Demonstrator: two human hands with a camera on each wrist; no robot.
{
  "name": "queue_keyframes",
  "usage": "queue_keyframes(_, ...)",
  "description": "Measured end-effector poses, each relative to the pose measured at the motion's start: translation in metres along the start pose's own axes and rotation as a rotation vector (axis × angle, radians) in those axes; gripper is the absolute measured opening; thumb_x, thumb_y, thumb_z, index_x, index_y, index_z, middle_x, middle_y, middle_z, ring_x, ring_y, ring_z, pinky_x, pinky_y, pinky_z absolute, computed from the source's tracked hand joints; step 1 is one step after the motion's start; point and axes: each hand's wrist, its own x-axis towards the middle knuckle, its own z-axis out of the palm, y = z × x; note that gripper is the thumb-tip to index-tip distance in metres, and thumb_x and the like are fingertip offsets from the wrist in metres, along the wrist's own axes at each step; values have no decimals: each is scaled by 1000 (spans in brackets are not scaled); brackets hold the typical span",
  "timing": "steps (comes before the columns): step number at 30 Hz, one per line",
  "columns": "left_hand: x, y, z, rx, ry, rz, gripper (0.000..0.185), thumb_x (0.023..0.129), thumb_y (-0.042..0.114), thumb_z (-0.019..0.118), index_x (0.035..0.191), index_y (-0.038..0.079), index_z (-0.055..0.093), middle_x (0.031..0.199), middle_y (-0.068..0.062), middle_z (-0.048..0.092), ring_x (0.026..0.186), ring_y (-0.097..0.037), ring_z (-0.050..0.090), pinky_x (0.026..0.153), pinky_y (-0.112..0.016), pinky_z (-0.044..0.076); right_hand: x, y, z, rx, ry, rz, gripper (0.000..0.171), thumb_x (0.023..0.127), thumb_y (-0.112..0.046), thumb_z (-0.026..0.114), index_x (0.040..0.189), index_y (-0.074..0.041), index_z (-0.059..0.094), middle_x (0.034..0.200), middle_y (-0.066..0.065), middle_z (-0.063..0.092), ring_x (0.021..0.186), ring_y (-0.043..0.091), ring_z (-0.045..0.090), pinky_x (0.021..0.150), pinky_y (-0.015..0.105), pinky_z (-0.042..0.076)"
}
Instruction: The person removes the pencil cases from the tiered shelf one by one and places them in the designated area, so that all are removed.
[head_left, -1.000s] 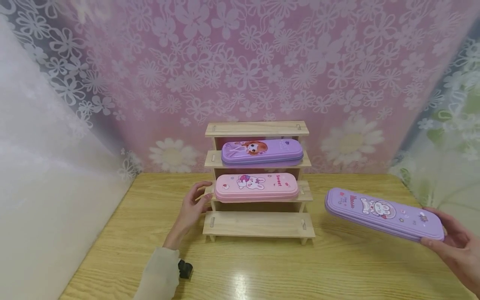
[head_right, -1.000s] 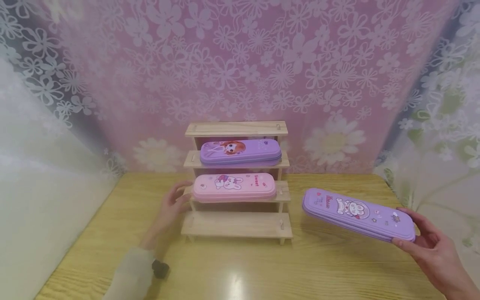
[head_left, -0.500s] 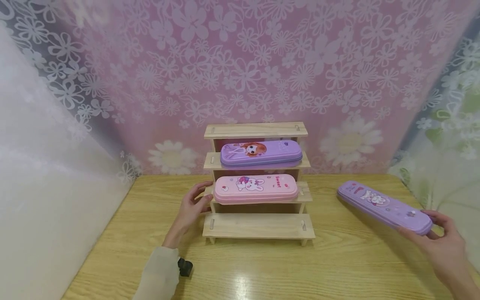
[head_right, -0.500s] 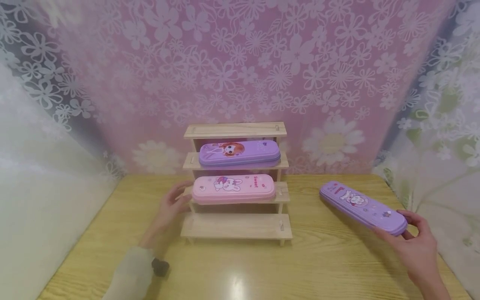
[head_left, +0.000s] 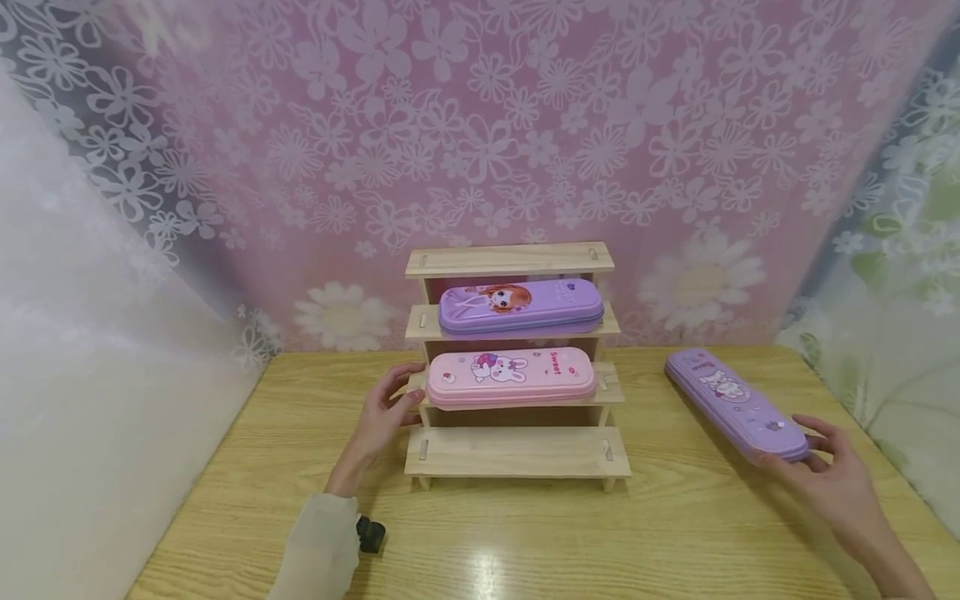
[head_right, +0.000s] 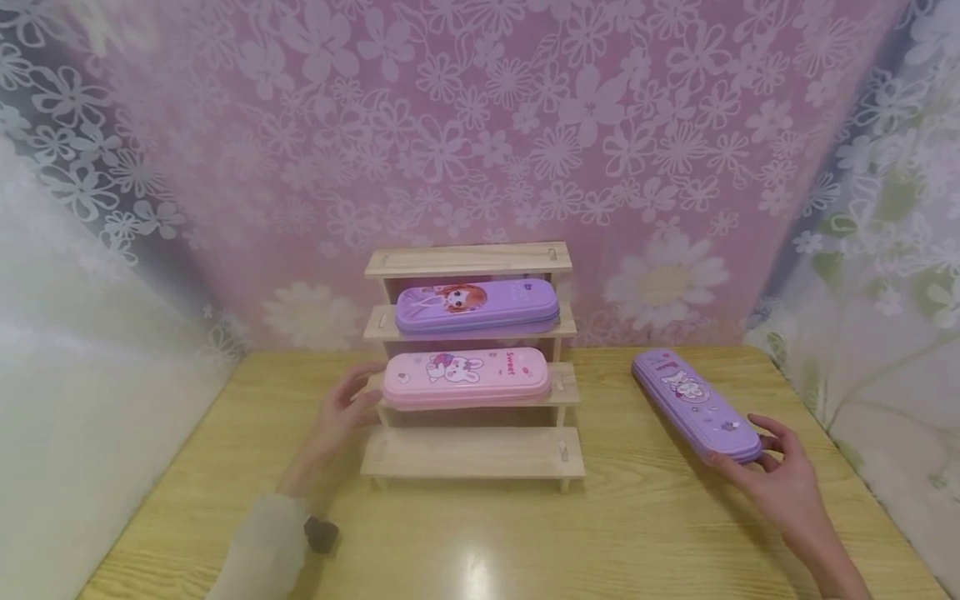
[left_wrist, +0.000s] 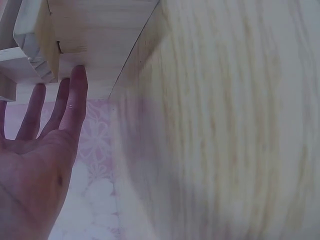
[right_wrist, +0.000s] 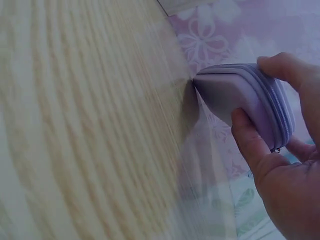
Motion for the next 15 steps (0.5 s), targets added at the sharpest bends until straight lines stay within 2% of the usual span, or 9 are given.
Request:
queue_keyframes(4,1,-6,0,11,14,20,39,95,13,56,133,12,49,133,-19,48,97,-17,62,75,-52,56,1,-6,8,-150,-46,17,74,83,-25,73,145,-21,31,108,-5,41,81,-15,53,60,15,50)
queue_keyframes(8,1,-8,0,17,21,30,38,95,14,56,133,13,50,132,-18,49,97,-17,62,74,-51,56,1,-12,20,-257,-94,41,84,80,-34,75,144,-6,28,108,11,46,77,-12,52,59,16,46)
queue_keyframes(11,-1,-7,1,13,21,30,38,95,15,57,132,14,50,131,-17,49,96,-16,62,74,-51,56,1,-17,29,-326,-135,54,89,79,-41,75,144,-4,27,108,17,50,75,-9,52,59,17,43)
queue_keyframes(15,-1,-6,1,13,24,27,38,94,15,57,132,14,50,132,-17,49,96,-17,62,74,-49,57,4,-23,44,-382,-141,33,94,77,-45,76,144,-1,28,105,18,55,72,-3,52,58,19,44)
